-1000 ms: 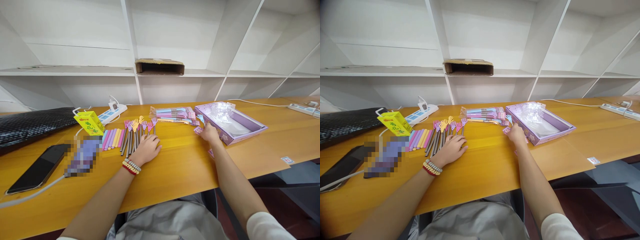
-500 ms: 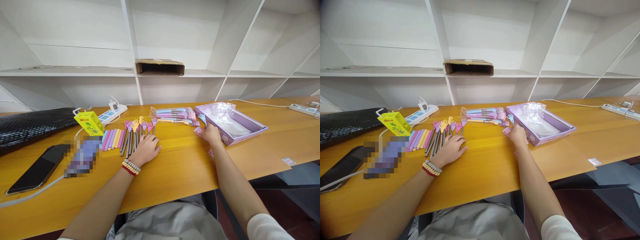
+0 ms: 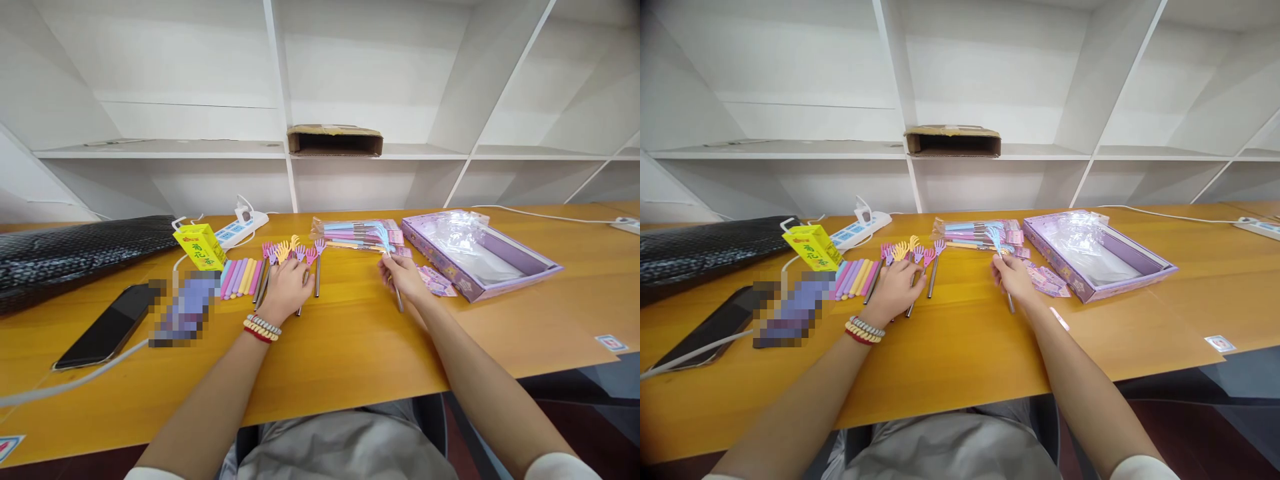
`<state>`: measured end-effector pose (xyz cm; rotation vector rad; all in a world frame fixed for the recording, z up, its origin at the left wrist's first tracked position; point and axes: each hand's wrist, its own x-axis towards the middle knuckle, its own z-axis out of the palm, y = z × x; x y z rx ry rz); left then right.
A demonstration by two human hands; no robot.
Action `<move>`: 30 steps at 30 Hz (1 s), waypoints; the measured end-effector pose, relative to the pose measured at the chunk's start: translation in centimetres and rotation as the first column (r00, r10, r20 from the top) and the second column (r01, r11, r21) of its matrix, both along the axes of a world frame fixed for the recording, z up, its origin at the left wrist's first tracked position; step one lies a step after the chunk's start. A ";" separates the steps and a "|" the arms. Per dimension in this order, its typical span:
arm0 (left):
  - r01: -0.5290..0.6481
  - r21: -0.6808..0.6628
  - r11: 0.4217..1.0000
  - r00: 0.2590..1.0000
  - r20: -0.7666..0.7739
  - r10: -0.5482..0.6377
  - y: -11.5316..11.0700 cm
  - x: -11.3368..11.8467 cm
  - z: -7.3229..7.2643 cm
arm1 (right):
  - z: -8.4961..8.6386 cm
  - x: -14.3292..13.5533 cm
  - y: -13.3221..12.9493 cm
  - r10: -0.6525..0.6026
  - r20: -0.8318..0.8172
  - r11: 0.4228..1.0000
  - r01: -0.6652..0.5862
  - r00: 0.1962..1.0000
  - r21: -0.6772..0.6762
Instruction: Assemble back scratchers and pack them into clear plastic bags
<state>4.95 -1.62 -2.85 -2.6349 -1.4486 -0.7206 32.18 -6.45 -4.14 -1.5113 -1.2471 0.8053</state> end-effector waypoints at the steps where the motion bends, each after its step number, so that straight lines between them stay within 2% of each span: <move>1: -0.019 0.007 1.000 1.000 0.010 0.018 0.2 -0.2 0.0 | -0.1 -0.4 0.0 0.028 -0.032 1.000 -0.029 0.999 -0.010; 3: -0.032 0.011 0.999 0.999 0.016 0.032 0.4 -0.4 -0.1 | -0.3 -0.9 -0.1 0.038 0.028 0.999 -0.038 0.999 -0.010; 5: -0.029 -0.001 1.000 1.000 -0.003 0.029 0.4 -0.4 -0.2 | -0.5 -1.1 -0.1 0.008 0.220 1.000 -0.012 0.975 0.017; 7: -0.018 -0.010 1.000 0.999 -0.027 0.017 0.3 -0.1 -0.4 | -0.7 -1.2 -0.1 -0.020 0.439 0.999 0.002 0.898 0.041; 9: 0.003 -0.016 1.000 0.999 -0.042 -0.003 0.1 0.2 -0.5 | -0.8 -1.3 -0.1 -0.016 0.587 1.000 -0.002 0.809 0.029; 15: 0.112 -0.034 0.993 0.992 -0.060 -0.114 -0.5 0.8 -0.8 | -1.2 -2.0 0.0 0.013 0.760 0.992 0.088 0.650 -0.092; 18: 0.147 -0.022 0.989 0.987 -0.057 -0.148 -0.6 0.9 -0.9 | -1.2 -2.3 0.0 0.048 0.797 0.989 0.085 0.602 -0.123; 24: 0.151 -0.013 0.988 0.988 -0.043 -0.152 -0.5 1.0 -1.2 | -1.6 -2.6 0.2 0.022 0.810 0.989 0.107 0.587 -0.105; 27: 0.151 -0.010 0.988 0.987 -0.044 -0.151 -0.6 1.0 -1.1 | -1.4 -2.6 0.2 -0.019 0.775 0.989 0.123 0.632 -0.076; 30: 0.145 -0.014 0.989 0.988 -0.047 -0.146 -0.6 0.9 -1.1 | -0.4 -1.7 0.2 -0.130 0.706 0.986 0.166 0.696 0.019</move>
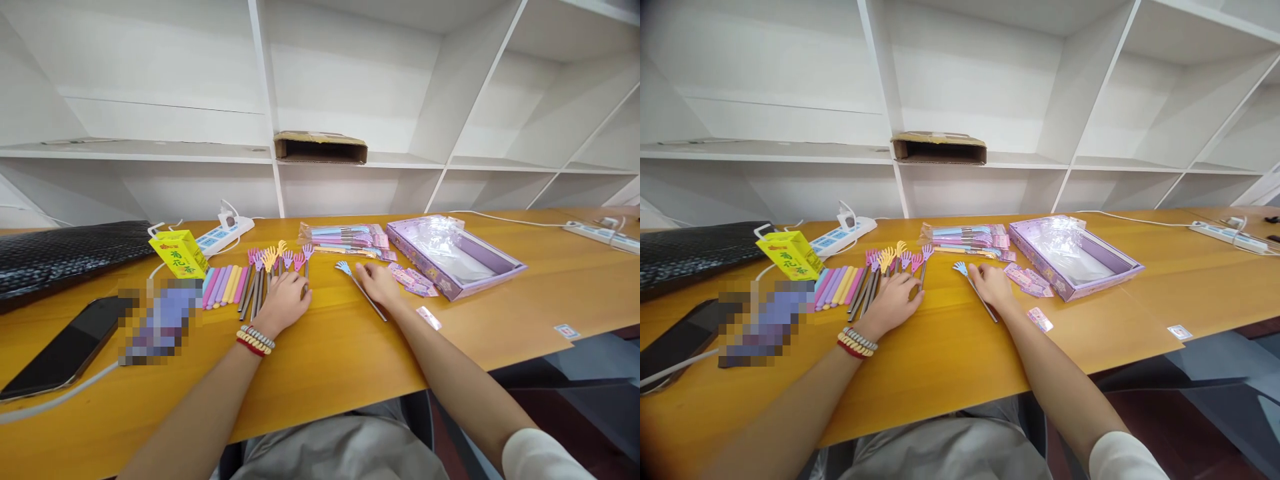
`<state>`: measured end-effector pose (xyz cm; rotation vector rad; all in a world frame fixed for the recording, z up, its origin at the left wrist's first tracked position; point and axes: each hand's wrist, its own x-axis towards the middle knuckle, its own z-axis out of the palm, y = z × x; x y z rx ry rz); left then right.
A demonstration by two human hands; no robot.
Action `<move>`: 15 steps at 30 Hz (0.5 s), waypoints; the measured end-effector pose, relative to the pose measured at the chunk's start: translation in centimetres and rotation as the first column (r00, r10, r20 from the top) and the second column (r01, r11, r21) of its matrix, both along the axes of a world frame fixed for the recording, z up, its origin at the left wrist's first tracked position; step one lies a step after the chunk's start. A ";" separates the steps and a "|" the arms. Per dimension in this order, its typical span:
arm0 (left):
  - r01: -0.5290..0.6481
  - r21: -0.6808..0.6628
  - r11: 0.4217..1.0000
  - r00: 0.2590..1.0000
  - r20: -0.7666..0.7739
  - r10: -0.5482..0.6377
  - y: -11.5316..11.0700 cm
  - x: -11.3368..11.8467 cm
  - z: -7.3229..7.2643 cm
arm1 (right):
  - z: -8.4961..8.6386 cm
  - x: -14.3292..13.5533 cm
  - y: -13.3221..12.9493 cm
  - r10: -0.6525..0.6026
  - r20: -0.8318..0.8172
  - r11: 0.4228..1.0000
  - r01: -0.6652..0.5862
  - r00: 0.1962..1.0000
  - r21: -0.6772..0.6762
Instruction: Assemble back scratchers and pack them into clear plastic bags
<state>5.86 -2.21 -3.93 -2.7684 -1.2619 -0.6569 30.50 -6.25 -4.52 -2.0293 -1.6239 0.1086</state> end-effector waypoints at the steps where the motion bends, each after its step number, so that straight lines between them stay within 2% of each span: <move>1: -0.005 -0.001 1.000 1.000 0.002 0.005 0.0 0.0 0.0 | 0.5 0.7 0.0 -0.032 -0.023 0.998 0.033 0.999 0.052; 4: -0.018 -0.001 1.000 1.000 0.009 0.018 0.1 -0.2 0.1 | 2.5 3.6 0.0 -0.162 -0.076 0.969 0.173 0.984 0.174; 7: -0.030 -0.001 1.000 1.000 0.006 0.030 0.2 -0.3 0.1 | 4.4 7.5 0.1 -0.287 -0.082 0.941 0.297 0.954 0.164; 10: -0.043 0.003 0.999 0.999 -0.002 0.043 0.3 -0.3 0.0 | 5.3 11.7 0.1 -0.429 0.027 0.903 0.427 0.903 0.048; 12: -0.046 0.001 0.999 0.999 -0.007 0.046 0.2 -0.3 0.0 | 5.5 14.5 0.0 -0.471 0.132 0.873 0.483 0.872 -0.072; 15: -0.045 -0.001 0.999 0.999 -0.006 0.045 0.2 -0.4 0.0 | 5.2 18.1 -0.4 -0.506 0.249 0.798 0.558 0.826 -0.229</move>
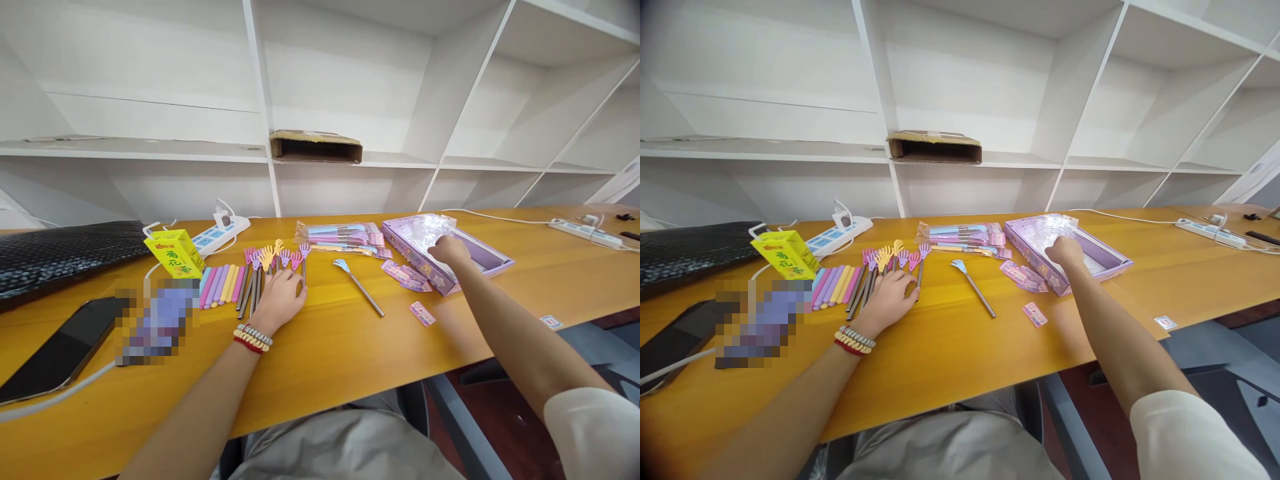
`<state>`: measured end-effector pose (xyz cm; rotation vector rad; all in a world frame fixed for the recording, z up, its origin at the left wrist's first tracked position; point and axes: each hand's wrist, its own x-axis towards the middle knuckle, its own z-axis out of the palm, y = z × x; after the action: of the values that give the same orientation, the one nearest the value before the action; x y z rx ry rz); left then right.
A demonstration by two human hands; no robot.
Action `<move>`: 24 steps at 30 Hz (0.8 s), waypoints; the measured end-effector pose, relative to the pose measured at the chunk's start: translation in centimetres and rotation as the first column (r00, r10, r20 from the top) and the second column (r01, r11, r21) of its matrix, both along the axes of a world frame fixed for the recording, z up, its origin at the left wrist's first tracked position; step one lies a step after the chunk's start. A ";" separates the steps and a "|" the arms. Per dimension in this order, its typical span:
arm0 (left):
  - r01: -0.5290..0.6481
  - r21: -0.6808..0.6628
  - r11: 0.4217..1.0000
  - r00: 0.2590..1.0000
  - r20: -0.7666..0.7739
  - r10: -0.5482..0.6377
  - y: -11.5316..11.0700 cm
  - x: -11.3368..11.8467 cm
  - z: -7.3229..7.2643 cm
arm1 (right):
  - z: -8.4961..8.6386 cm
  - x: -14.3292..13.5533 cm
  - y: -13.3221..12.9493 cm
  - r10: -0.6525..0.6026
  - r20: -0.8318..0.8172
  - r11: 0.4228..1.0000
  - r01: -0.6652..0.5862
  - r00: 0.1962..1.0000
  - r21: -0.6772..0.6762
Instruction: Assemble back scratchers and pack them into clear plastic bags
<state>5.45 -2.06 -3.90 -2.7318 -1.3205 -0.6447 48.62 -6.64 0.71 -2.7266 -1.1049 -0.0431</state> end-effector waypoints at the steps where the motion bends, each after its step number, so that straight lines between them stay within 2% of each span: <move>1: 0.001 0.001 1.000 1.000 0.001 -0.001 0.0 0.0 0.0 | -0.1 0.8 -0.2 -0.023 -0.002 0.999 0.023 1.000 -0.043; 3: 0.000 0.003 1.000 1.000 0.003 0.000 -0.1 0.0 0.0 | -0.1 1.5 -0.4 -0.031 0.013 0.998 0.032 0.999 -0.057; 6: 0.001 -0.002 1.000 1.000 0.005 -0.001 -0.1 0.1 0.0 | 0.0 -0.6 -0.7 0.079 0.098 0.990 -0.090 0.992 0.108; 8: 0.010 -0.008 1.000 1.000 0.007 -0.010 -0.1 0.3 0.0 | -0.2 -4.0 -0.6 0.247 0.124 0.938 -0.270 0.961 0.216; 10: 0.032 -0.015 0.999 0.999 0.006 -0.032 -0.2 0.4 0.0 | -0.8 -8.4 -0.3 0.488 0.070 0.842 -0.491 0.870 0.223; 12: 0.058 -0.026 0.998 0.998 0.006 -0.058 -0.3 0.4 0.0 | -1.7 -12.8 0.2 0.616 0.006 0.777 -0.608 0.788 0.164; 15: 0.090 -0.043 0.995 0.996 0.012 -0.090 -0.3 0.3 0.2 | -3.1 -17.8 1.4 0.605 -0.090 0.795 -0.607 0.791 0.012; 17: 0.098 -0.051 0.994 0.995 0.014 -0.097 -0.4 0.1 0.4 | -3.8 -19.5 2.1 0.573 -0.116 0.814 -0.580 0.812 -0.037; 19: 0.093 -0.063 0.994 0.996 0.018 -0.093 -0.6 0.0 0.6 | -4.3 -20.2 2.7 0.564 -0.156 0.819 -0.573 0.811 -0.015; 21: 0.101 -0.082 0.991 0.995 0.033 -0.099 -0.8 0.1 0.9 | -4.6 -20.3 2.9 0.618 -0.246 0.784 -0.610 0.747 0.116; 23: 0.139 -0.116 0.983 0.989 0.068 -0.132 -1.3 0.4 1.2 | -4.8 -20.5 2.7 0.702 -0.386 0.712 -0.600 0.599 0.364; 24: 0.171 -0.141 0.975 0.983 0.096 -0.159 -1.6 0.6 1.3 | -4.8 -20.7 2.5 0.731 -0.465 0.683 -0.539 0.500 0.493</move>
<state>6.06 -3.63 -2.58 -2.9916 -1.2125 -0.7067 27.91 -4.11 -4.13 -1.6579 -1.6251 0.7247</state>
